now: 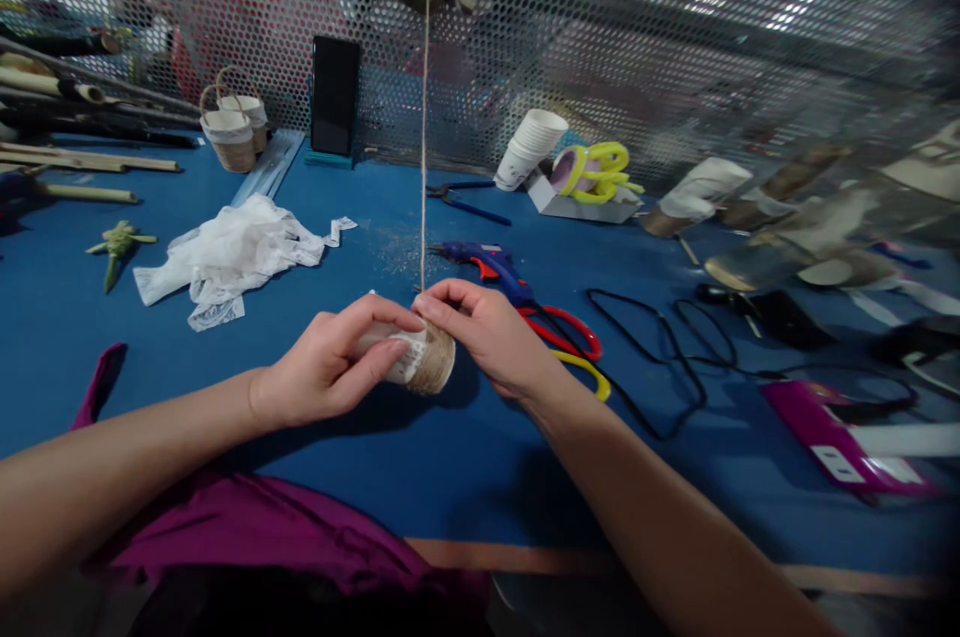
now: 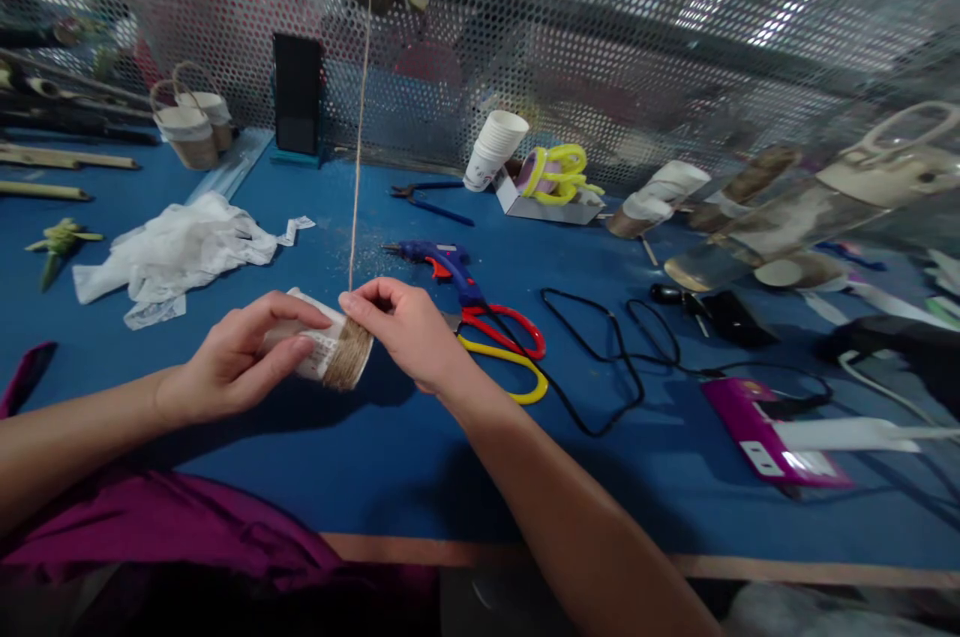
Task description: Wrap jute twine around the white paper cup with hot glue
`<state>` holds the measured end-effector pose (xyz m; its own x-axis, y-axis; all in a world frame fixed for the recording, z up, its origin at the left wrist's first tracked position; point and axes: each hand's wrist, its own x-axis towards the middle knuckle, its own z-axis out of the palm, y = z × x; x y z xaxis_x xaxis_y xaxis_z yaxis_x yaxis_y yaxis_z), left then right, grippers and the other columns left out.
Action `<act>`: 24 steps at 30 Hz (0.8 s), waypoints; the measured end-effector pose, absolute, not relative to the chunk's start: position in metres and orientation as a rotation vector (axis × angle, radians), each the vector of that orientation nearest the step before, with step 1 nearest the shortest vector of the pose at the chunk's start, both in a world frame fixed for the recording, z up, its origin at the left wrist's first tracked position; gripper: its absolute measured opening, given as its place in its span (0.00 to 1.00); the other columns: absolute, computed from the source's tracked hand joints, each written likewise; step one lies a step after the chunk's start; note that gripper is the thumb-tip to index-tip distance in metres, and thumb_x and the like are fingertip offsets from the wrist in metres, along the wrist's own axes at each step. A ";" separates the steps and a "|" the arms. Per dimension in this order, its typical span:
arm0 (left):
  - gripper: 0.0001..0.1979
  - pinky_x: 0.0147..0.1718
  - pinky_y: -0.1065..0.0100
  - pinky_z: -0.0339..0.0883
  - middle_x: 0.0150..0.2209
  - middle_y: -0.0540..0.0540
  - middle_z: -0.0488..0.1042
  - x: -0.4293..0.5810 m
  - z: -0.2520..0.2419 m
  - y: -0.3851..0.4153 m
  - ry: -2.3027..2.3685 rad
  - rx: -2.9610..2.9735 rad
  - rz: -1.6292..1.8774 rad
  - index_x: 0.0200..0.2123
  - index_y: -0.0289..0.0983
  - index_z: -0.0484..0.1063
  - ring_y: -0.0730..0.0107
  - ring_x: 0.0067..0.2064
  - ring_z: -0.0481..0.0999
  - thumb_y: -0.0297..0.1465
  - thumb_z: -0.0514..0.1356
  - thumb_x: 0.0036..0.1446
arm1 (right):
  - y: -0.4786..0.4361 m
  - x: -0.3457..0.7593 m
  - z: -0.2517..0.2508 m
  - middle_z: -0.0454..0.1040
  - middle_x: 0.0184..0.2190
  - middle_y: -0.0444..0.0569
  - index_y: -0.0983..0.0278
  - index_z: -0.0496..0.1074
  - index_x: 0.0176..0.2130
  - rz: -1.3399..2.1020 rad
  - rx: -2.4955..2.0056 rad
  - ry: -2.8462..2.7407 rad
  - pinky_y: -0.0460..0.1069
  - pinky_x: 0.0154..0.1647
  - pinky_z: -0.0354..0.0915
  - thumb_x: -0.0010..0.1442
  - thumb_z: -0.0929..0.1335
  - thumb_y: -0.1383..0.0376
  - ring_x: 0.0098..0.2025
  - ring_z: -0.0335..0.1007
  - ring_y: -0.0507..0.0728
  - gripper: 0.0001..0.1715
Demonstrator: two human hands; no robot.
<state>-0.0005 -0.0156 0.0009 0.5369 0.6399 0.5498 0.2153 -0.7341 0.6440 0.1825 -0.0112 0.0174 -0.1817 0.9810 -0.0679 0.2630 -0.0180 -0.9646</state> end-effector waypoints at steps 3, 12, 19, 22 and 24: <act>0.09 0.24 0.77 0.63 0.35 0.47 0.74 0.000 0.001 -0.014 0.643 2.296 1.118 0.43 0.35 0.63 0.79 0.26 0.71 0.25 0.52 0.58 | -0.012 0.185 0.018 0.67 0.27 0.44 0.65 0.68 0.31 1.272 -1.339 -1.514 0.47 0.30 0.58 0.53 0.65 0.50 0.28 0.61 0.50 0.19; 0.15 0.30 0.75 0.65 0.41 0.44 0.72 -0.001 -0.002 -0.009 0.724 2.267 1.014 0.49 0.36 0.59 0.75 0.31 0.73 0.26 0.51 0.58 | -0.012 0.198 0.022 0.73 0.40 0.50 0.64 0.68 0.43 1.386 -1.343 -1.678 0.50 0.41 0.63 0.56 0.65 0.52 0.39 0.68 0.53 0.21; 0.21 0.29 0.74 0.63 0.32 0.49 0.69 0.005 -0.002 -0.002 0.770 1.539 0.922 0.52 0.35 0.57 0.75 0.30 0.68 0.34 0.56 0.56 | -0.010 0.194 0.017 0.71 0.42 0.54 0.66 0.64 0.46 1.163 -1.376 -1.729 0.55 0.43 0.65 0.53 0.68 0.56 0.41 0.69 0.56 0.24; 0.21 0.28 0.74 0.61 0.29 0.52 0.66 0.007 -0.001 0.001 0.775 1.402 0.909 0.49 0.35 0.60 0.77 0.28 0.66 0.32 0.58 0.53 | -0.013 0.190 0.016 0.70 0.44 0.54 0.65 0.64 0.47 1.030 -1.377 -1.824 0.56 0.44 0.65 0.52 0.69 0.57 0.42 0.68 0.57 0.25; 0.20 0.28 0.75 0.61 0.28 0.53 0.65 0.008 0.000 0.002 0.793 1.383 0.909 0.48 0.34 0.61 0.78 0.27 0.65 0.30 0.60 0.51 | -0.015 0.188 0.016 0.69 0.45 0.54 0.64 0.64 0.47 0.935 -1.379 -1.891 0.56 0.45 0.64 0.52 0.69 0.57 0.44 0.67 0.58 0.25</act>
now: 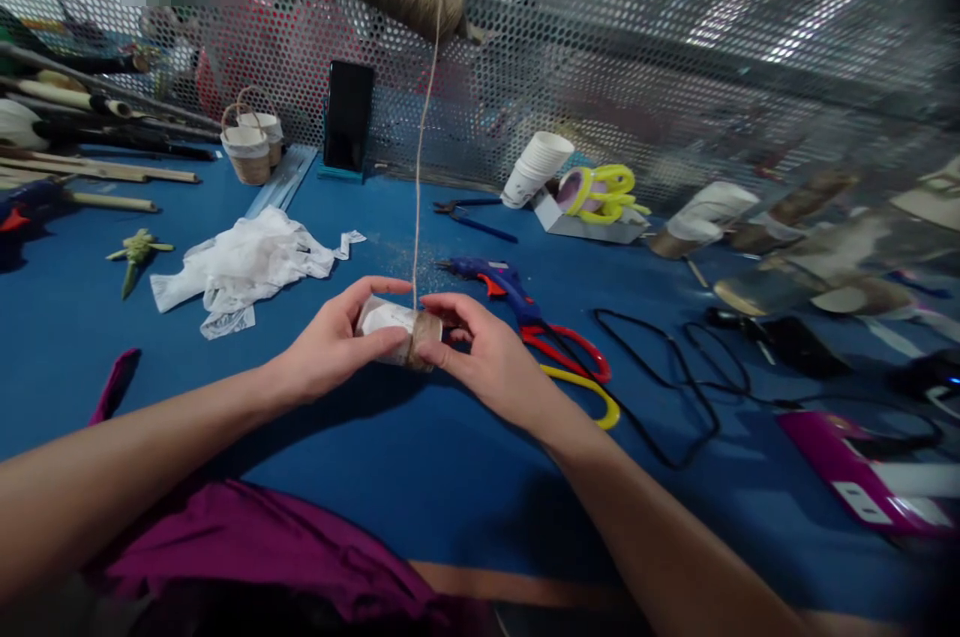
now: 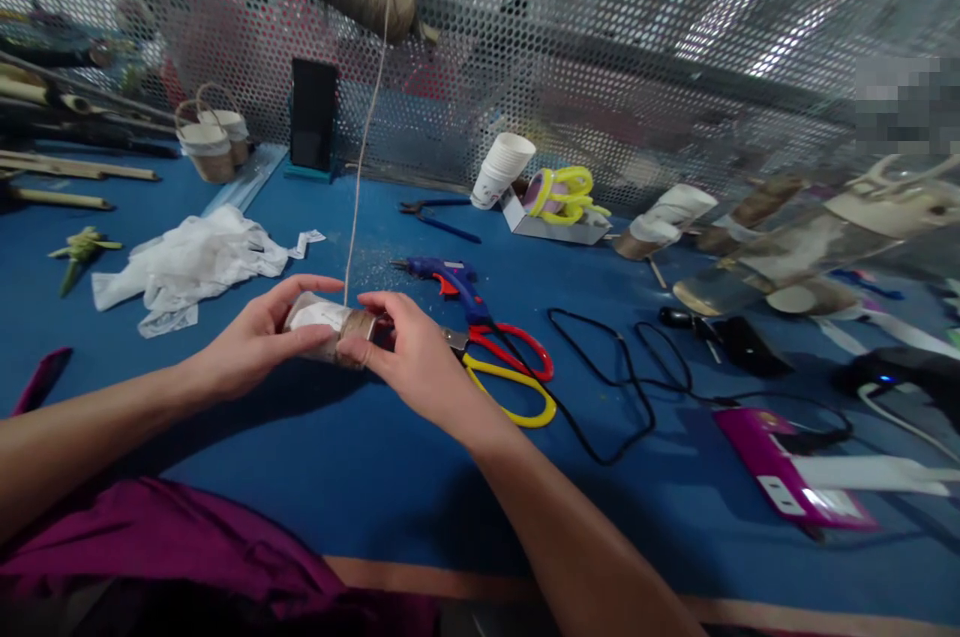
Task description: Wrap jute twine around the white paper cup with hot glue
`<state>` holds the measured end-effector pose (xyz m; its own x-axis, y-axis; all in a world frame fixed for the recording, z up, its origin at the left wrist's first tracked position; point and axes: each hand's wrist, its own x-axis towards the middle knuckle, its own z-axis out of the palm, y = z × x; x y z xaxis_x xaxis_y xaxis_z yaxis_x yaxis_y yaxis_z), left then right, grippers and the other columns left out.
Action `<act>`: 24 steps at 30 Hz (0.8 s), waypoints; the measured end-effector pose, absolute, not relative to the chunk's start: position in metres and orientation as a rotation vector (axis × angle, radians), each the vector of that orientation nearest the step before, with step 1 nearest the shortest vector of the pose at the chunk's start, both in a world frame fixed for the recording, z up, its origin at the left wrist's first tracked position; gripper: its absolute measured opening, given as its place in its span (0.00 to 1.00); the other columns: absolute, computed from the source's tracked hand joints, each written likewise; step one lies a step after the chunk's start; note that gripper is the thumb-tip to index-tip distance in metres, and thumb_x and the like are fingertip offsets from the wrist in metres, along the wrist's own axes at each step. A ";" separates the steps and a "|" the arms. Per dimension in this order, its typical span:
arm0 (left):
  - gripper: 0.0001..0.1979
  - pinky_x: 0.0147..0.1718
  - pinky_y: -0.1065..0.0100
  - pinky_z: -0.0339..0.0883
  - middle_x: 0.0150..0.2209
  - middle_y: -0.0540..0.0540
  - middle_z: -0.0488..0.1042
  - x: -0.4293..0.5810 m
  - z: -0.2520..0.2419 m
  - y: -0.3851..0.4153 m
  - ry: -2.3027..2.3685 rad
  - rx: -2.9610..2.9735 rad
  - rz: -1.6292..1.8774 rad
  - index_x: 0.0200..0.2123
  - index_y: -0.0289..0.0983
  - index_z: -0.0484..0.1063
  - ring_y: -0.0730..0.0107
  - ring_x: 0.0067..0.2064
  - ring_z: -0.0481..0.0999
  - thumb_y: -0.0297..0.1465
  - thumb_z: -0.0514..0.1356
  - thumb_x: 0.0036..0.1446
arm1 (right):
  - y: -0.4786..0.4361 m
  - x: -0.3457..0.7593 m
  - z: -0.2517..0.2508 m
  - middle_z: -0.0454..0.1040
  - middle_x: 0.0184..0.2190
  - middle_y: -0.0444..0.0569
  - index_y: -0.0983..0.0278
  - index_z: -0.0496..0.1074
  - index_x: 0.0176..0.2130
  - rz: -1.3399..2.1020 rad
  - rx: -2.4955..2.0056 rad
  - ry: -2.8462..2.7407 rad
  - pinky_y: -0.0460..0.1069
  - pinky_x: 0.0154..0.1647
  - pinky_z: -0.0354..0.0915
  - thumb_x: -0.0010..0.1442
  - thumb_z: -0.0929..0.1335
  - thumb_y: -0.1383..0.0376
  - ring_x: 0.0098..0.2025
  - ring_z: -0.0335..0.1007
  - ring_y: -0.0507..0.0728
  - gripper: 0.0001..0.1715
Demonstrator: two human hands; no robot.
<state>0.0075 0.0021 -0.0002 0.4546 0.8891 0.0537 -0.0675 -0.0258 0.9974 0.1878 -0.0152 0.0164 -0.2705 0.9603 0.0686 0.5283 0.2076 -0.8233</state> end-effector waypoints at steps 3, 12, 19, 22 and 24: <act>0.20 0.27 0.74 0.61 0.27 0.53 0.66 0.009 0.001 0.002 0.841 1.359 0.906 0.46 0.34 0.62 0.78 0.27 0.65 0.29 0.60 0.48 | -0.015 0.186 0.018 0.69 0.45 0.54 0.63 0.65 0.47 0.879 -1.373 -1.943 0.57 0.45 0.64 0.52 0.69 0.57 0.44 0.67 0.58 0.24; 0.21 0.28 0.73 0.62 0.29 0.52 0.66 0.012 0.006 0.000 0.894 1.334 0.882 0.44 0.33 0.60 0.77 0.28 0.65 0.28 0.60 0.44 | 0.042 0.182 0.045 0.72 0.31 0.49 0.67 0.70 0.35 1.036 -1.330 -1.687 0.44 0.20 0.59 0.58 0.63 0.51 0.21 0.60 0.47 0.21; 0.22 0.28 0.72 0.61 0.27 0.53 0.64 0.012 0.007 0.000 0.912 1.357 0.838 0.44 0.33 0.59 0.76 0.28 0.65 0.28 0.60 0.43 | 0.096 0.163 0.084 0.72 0.31 0.45 0.66 0.64 0.32 1.330 -1.158 -1.293 0.39 0.18 0.58 0.63 0.61 0.63 0.20 0.61 0.43 0.10; 0.23 0.29 0.72 0.62 0.29 0.53 0.64 0.012 0.005 0.002 0.901 1.355 0.854 0.45 0.34 0.58 0.76 0.29 0.64 0.28 0.60 0.44 | 0.099 0.161 0.088 0.67 0.21 0.39 0.65 0.64 0.34 1.179 -1.122 -1.340 0.40 0.18 0.58 0.62 0.60 0.69 0.18 0.61 0.44 0.05; 0.23 0.30 0.72 0.62 0.29 0.53 0.64 0.012 0.005 0.002 0.891 1.358 0.870 0.45 0.34 0.58 0.76 0.29 0.65 0.28 0.60 0.44 | 0.091 0.163 0.083 0.65 0.19 0.37 0.65 0.66 0.35 1.015 -1.119 -1.487 0.41 0.17 0.58 0.59 0.60 0.72 0.17 0.62 0.45 0.07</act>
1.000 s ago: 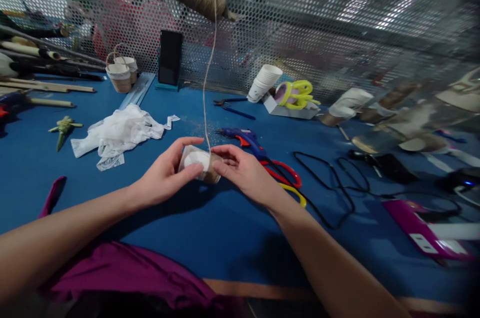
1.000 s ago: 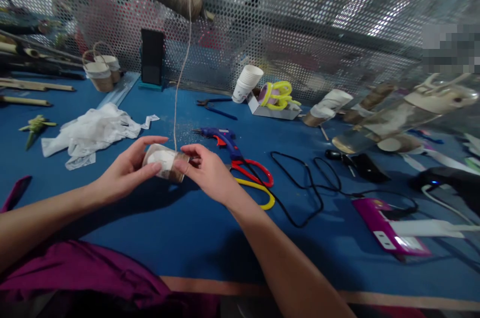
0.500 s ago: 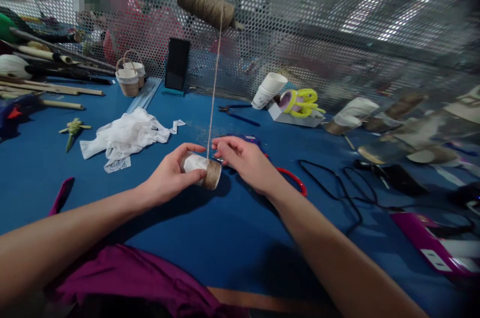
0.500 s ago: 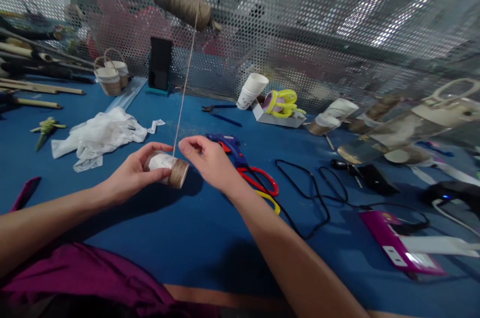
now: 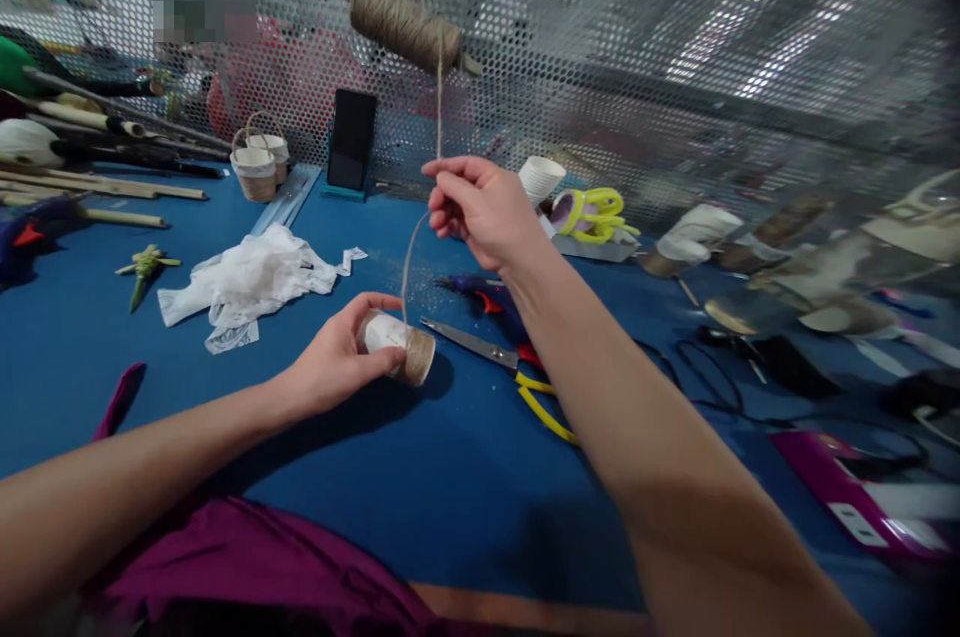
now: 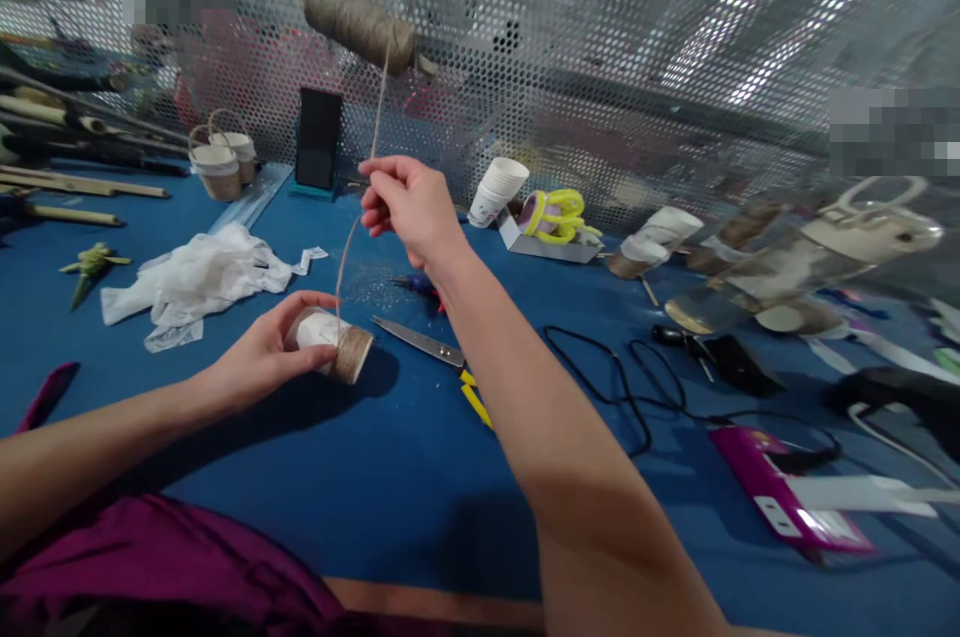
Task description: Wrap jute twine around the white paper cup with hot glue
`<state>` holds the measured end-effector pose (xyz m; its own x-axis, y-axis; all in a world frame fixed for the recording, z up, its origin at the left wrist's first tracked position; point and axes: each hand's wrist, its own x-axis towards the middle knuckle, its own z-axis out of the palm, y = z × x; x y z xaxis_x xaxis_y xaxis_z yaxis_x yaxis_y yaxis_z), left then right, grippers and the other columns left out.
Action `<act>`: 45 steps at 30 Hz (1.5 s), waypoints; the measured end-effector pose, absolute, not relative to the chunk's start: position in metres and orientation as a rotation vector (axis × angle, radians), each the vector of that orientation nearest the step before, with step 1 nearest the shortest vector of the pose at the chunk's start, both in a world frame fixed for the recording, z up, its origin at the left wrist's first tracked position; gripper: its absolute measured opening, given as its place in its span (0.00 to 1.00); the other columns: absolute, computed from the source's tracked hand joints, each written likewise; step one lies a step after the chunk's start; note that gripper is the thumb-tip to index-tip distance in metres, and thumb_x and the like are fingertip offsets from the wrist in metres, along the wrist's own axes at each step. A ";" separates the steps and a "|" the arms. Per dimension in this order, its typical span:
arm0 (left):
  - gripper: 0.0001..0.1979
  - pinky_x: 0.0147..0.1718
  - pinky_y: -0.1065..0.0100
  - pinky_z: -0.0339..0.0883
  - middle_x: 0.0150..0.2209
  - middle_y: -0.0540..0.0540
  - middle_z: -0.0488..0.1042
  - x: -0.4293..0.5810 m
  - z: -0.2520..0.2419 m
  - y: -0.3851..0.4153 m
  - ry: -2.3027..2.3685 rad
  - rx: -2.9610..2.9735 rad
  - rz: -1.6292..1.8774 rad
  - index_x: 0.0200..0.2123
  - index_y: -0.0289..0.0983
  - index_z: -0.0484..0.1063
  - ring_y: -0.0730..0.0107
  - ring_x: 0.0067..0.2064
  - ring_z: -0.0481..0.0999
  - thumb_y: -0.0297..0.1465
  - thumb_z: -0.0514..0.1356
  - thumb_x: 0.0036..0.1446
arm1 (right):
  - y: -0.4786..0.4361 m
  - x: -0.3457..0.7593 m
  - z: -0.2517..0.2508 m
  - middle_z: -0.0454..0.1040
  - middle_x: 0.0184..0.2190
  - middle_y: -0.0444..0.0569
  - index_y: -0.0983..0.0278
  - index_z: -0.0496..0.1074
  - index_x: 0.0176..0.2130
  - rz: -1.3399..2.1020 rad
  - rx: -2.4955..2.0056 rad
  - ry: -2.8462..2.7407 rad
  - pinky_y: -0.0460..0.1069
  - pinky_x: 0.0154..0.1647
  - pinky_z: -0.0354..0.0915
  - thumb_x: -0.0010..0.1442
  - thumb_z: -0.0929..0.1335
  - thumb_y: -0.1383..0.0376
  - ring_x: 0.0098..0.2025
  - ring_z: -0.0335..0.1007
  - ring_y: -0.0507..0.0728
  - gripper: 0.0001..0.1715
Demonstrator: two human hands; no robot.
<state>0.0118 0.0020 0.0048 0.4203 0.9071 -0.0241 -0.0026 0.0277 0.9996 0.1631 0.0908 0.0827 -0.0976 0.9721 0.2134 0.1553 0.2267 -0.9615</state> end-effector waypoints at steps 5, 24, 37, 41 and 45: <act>0.24 0.27 0.74 0.61 0.29 0.54 0.63 0.013 0.007 -0.001 0.897 1.361 0.877 0.46 0.35 0.57 0.77 0.27 0.64 0.27 0.60 0.44 | 0.055 0.181 0.056 0.66 0.17 0.39 0.65 0.72 0.35 0.833 -1.398 -2.103 0.44 0.20 0.57 0.54 0.61 0.73 0.16 0.61 0.46 0.13; 0.16 0.24 0.76 0.58 0.27 0.53 0.67 0.006 0.011 -0.007 0.657 1.438 0.423 0.40 0.34 0.66 0.79 0.25 0.64 0.25 0.61 0.44 | 0.008 0.190 0.032 0.66 0.18 0.40 0.66 0.71 0.35 1.371 -1.455 -2.205 0.42 0.17 0.55 0.53 0.62 0.71 0.17 0.59 0.46 0.10; 0.15 0.31 0.70 0.62 0.33 0.47 0.72 0.000 0.004 0.009 1.024 1.842 0.768 0.44 0.35 0.66 0.70 0.32 0.69 0.36 0.55 0.55 | 0.049 0.253 0.025 0.72 0.39 0.69 0.75 0.71 0.41 0.156 -2.305 -2.037 0.56 0.39 0.62 0.57 0.63 0.61 0.42 0.70 0.68 0.20; 0.20 0.31 0.67 0.63 0.34 0.45 0.73 0.001 0.007 0.006 1.022 1.945 0.598 0.51 0.36 0.60 0.66 0.33 0.72 0.39 0.47 0.60 | 0.053 0.260 0.013 0.74 0.36 0.66 0.74 0.73 0.39 0.167 -2.351 -2.063 0.54 0.36 0.63 0.59 0.61 0.60 0.38 0.71 0.66 0.20; 0.27 0.32 0.63 0.64 0.32 0.43 0.73 -0.001 0.016 0.005 1.189 2.100 0.470 0.58 0.34 0.53 0.61 0.33 0.73 0.44 0.43 0.61 | 0.048 0.261 0.013 0.72 0.40 0.66 0.74 0.72 0.43 0.047 -2.324 -2.031 0.54 0.39 0.63 0.58 0.62 0.60 0.42 0.69 0.66 0.22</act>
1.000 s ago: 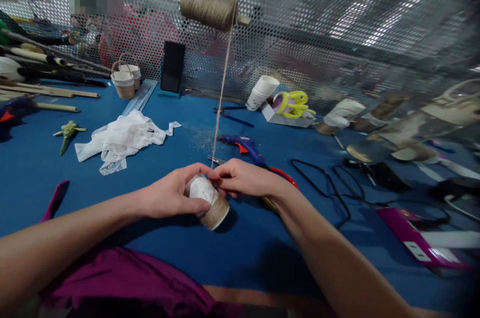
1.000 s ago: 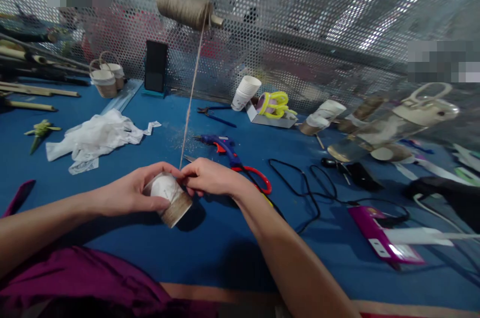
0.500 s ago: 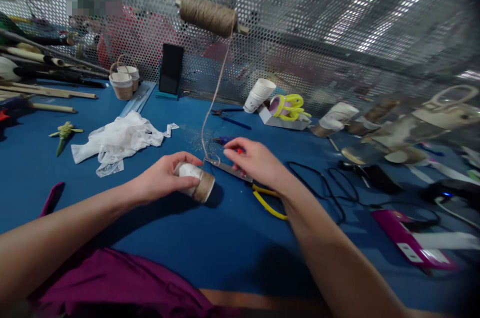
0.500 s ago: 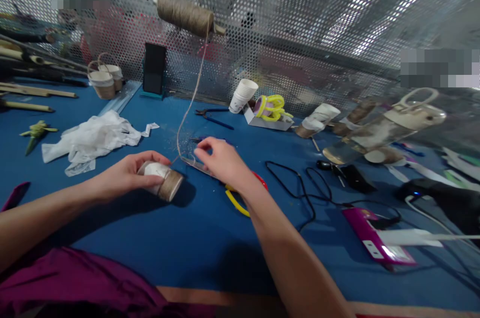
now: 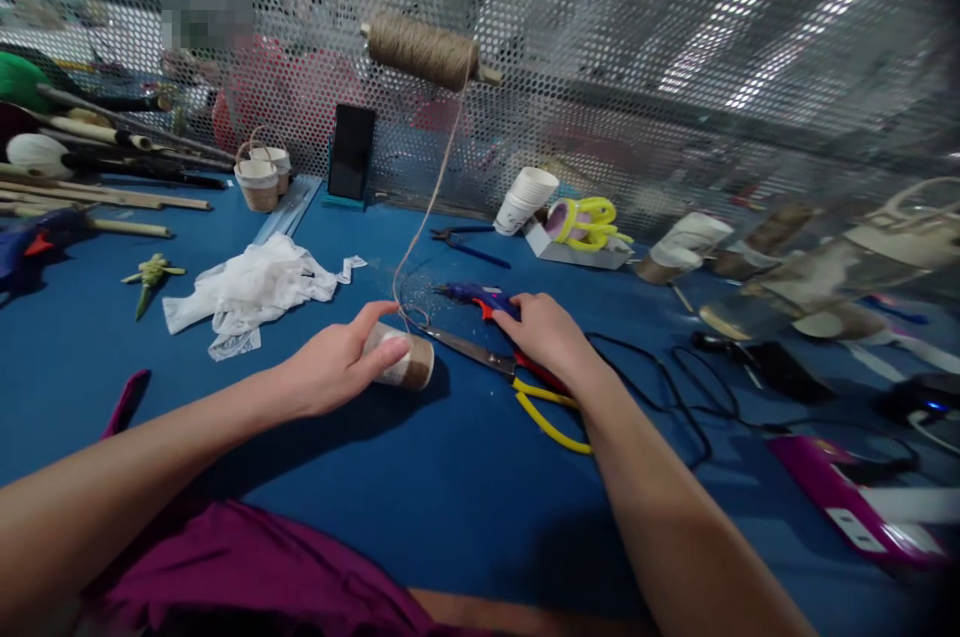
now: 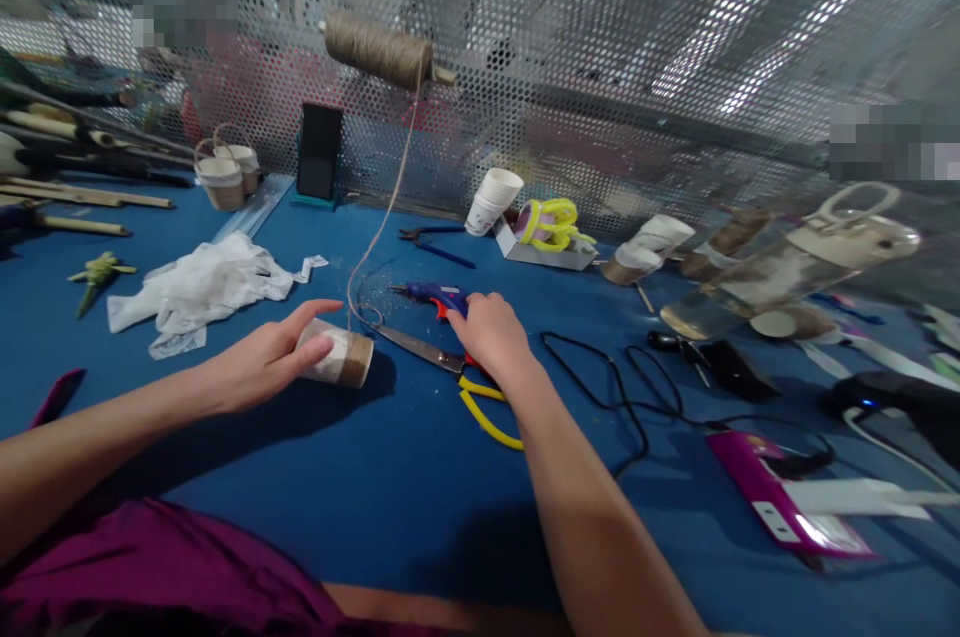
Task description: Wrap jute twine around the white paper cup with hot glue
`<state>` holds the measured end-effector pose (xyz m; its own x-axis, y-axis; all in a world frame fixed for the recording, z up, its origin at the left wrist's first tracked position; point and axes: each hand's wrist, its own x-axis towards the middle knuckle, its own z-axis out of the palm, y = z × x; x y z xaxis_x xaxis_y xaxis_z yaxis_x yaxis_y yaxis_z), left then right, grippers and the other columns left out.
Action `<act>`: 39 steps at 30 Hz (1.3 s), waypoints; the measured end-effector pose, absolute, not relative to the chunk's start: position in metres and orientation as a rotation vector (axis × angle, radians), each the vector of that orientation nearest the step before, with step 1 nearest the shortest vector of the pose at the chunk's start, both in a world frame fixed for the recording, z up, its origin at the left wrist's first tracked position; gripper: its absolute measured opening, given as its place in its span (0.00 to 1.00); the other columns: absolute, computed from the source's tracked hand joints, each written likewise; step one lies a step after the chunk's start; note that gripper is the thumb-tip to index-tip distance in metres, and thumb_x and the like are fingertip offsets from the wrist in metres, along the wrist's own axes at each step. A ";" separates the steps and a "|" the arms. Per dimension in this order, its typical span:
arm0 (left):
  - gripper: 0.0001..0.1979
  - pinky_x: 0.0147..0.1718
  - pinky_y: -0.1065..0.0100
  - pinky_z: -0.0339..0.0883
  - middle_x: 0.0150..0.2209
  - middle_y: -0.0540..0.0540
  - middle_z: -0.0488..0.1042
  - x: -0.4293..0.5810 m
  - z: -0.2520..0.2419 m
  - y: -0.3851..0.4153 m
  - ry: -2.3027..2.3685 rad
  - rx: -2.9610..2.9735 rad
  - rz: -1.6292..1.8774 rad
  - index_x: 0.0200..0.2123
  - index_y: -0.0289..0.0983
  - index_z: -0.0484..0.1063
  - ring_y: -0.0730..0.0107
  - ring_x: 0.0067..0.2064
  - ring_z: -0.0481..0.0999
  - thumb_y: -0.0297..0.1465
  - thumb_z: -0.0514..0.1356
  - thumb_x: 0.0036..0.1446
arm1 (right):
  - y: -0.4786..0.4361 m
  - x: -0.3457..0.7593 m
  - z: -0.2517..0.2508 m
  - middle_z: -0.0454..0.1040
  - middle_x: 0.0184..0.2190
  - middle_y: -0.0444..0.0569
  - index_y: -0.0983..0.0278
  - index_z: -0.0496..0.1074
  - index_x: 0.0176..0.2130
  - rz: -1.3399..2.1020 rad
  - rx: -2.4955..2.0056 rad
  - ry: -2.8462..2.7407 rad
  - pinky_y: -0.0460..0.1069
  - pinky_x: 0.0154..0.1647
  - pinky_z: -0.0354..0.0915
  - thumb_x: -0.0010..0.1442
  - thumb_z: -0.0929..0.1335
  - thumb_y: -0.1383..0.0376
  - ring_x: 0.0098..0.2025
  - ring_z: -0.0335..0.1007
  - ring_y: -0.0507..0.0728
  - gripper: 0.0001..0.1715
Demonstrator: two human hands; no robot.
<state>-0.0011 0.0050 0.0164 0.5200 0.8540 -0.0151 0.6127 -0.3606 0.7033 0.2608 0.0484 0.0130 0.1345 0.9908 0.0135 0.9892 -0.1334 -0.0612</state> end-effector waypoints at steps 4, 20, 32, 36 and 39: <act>0.26 0.33 0.60 0.65 0.32 0.42 0.74 -0.009 0.018 0.021 1.458 2.228 0.545 0.58 0.31 0.54 0.58 0.33 0.74 0.41 0.42 0.61 | 0.040 0.251 0.018 0.69 0.44 0.65 0.74 0.70 0.47 -0.089 -2.203 -1.991 0.55 0.46 0.61 0.58 0.63 0.61 0.48 0.64 0.66 0.23; 0.15 0.41 0.60 0.65 0.43 0.34 0.75 -0.079 0.012 0.142 2.326 2.081 0.622 0.43 0.32 0.71 0.49 0.46 0.73 0.25 0.52 0.53 | 0.040 0.247 0.012 0.73 0.38 0.56 0.69 0.72 0.40 -0.110 -1.906 -1.974 0.52 0.43 0.63 0.57 0.63 0.61 0.42 0.68 0.60 0.16; 0.14 0.41 0.57 0.68 0.46 0.40 0.69 -0.084 0.006 0.147 2.349 2.020 0.384 0.45 0.31 0.67 0.59 0.45 0.71 0.33 0.55 0.59 | 0.047 0.261 0.007 0.73 0.38 0.61 0.71 0.73 0.42 0.013 -2.254 -1.950 0.52 0.38 0.63 0.56 0.64 0.59 0.39 0.71 0.62 0.21; 0.14 0.38 0.59 0.64 0.40 0.33 0.72 -0.081 0.010 0.146 2.335 1.986 0.405 0.33 0.24 0.71 0.47 0.46 0.70 0.33 0.58 0.54 | 0.047 0.260 0.006 0.74 0.39 0.59 0.70 0.72 0.43 0.056 -2.302 -1.948 0.51 0.39 0.63 0.57 0.63 0.58 0.41 0.71 0.62 0.21; 0.15 0.38 0.56 0.62 0.38 0.29 0.73 -0.079 0.011 0.147 2.302 1.915 0.473 0.32 0.23 0.71 0.41 0.47 0.68 0.32 0.60 0.49 | 0.046 0.260 0.007 0.74 0.41 0.59 0.69 0.71 0.45 0.067 -2.313 -1.935 0.51 0.40 0.63 0.57 0.63 0.57 0.42 0.71 0.61 0.22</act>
